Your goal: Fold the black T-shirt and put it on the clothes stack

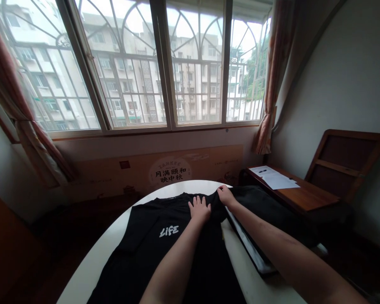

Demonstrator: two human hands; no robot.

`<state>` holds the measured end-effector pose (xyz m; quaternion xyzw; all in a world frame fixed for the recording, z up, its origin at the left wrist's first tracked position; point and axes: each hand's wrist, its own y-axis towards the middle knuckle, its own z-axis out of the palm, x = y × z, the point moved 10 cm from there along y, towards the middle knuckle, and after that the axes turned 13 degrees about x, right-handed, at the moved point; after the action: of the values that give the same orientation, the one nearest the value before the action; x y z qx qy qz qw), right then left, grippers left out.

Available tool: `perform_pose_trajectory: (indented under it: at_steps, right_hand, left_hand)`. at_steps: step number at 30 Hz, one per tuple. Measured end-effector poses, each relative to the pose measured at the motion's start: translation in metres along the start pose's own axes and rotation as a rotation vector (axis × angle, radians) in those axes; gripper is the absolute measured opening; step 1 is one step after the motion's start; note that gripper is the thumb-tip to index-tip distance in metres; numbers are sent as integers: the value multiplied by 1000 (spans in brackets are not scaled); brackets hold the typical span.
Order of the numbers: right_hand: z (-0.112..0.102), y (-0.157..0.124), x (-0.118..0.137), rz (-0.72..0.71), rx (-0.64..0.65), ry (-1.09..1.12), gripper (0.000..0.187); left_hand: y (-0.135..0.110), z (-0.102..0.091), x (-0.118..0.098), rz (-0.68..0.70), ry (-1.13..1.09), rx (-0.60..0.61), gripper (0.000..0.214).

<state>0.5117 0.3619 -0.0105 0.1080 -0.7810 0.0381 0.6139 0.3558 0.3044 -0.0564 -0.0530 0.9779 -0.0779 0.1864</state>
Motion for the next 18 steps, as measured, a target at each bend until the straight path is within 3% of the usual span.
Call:
perform_pose_trajectory:
  at_steps: [5,10,12,18]
  right_hand:
    - [47,-17,26,-83,154,48,4]
    - [93,-48,46,-72,467,105,19]
    - [87,-51,50,-58,502,105,23]
    - [33,-51,41,-52,355,-117,32]
  left_hand:
    - [9,-23,10,73,-231,-34,49]
    - [22,-60,41,111,-503,5,41]
    - [23,-67,52,116,-564,36,42]
    - [24,-68,59,88,-511,78,37]
